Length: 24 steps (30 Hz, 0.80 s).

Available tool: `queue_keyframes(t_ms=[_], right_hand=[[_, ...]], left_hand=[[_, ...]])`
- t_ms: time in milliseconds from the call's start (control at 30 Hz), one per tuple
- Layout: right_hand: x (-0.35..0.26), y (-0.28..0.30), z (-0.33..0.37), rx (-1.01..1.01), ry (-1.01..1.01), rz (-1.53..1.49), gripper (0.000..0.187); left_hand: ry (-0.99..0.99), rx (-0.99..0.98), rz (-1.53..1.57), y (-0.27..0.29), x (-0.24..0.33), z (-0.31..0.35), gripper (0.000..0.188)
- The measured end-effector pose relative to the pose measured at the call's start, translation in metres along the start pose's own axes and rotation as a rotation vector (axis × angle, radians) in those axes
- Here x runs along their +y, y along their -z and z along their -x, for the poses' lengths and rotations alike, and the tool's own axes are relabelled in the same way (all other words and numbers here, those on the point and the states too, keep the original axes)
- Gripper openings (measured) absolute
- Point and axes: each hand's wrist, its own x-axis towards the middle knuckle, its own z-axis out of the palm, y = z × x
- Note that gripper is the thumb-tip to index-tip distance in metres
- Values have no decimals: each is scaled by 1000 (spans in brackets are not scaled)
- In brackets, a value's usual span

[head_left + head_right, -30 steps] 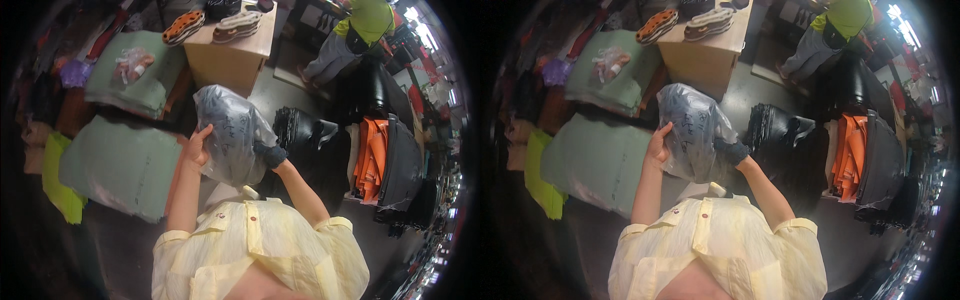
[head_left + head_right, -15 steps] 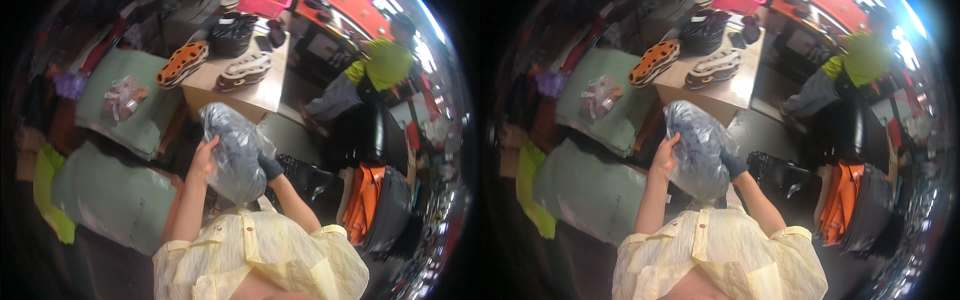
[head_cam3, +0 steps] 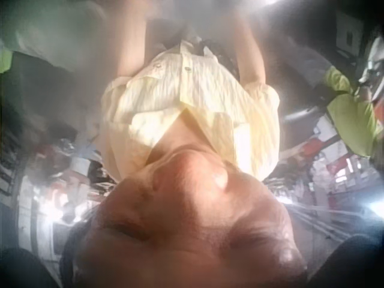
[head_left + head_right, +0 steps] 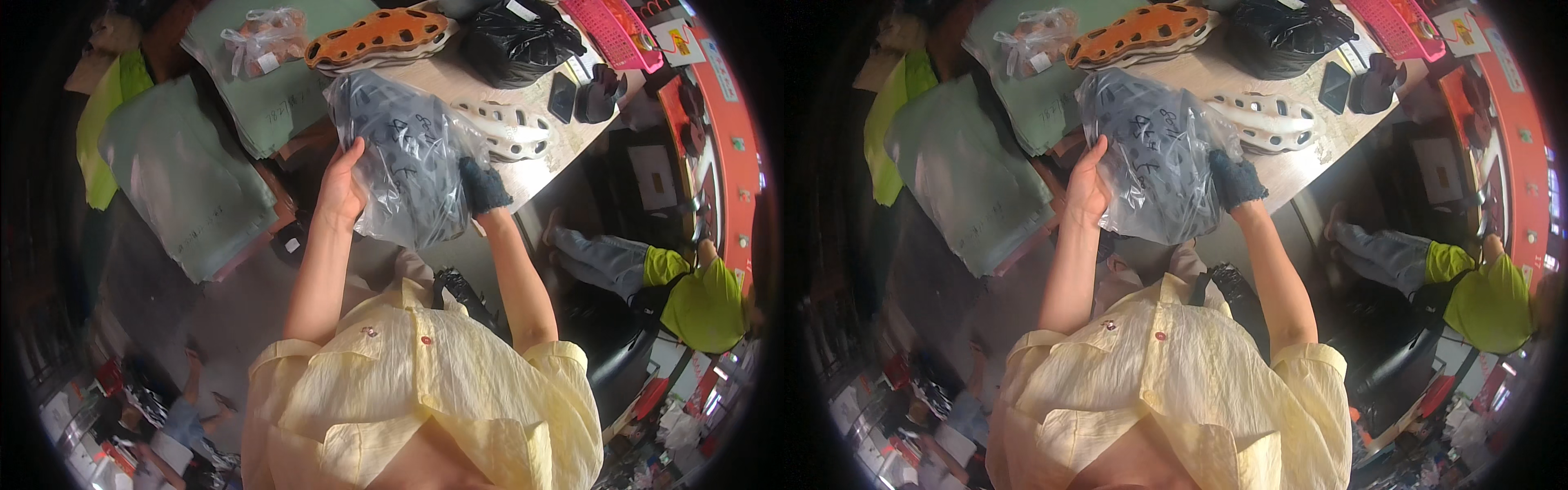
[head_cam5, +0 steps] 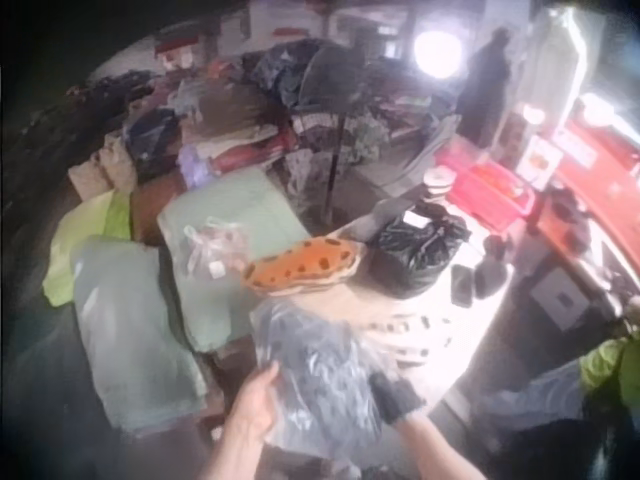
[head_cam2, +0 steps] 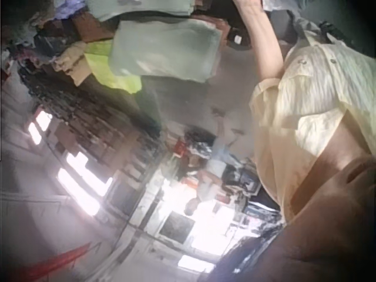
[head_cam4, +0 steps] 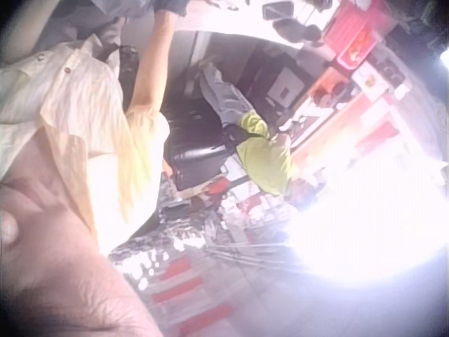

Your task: The person squats to open plastic bags and remove small dark parts, then stands to place them on a table. They handle a handwritten note and several perforated plastic components, moving them between the table and a nearby workbench.

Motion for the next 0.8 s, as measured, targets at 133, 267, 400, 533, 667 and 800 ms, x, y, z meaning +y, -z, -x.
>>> queue_keyframes(t_ms=[133,267,400,533,667,800], right_hand=[[20,6,-26,5,-36,77,39],[45,12,-47,22,-43,422,45],[53,21,-52,-148,-27,59,45],[53,24,-49,-219,83,47,44],[55,23,-47,-204,5,-202,39],[56,25,-48,-211,421,421,25]], left_hand=[[16,51,38,1,-6,2,34],[-48,35,20,4,-4,8,38],[-43,-21,48,10,2,8,40],[-46,-65,85,19,4,7,39],[-87,8,83,26,-2,4,38],[-62,17,90,30,-6,3,37]])
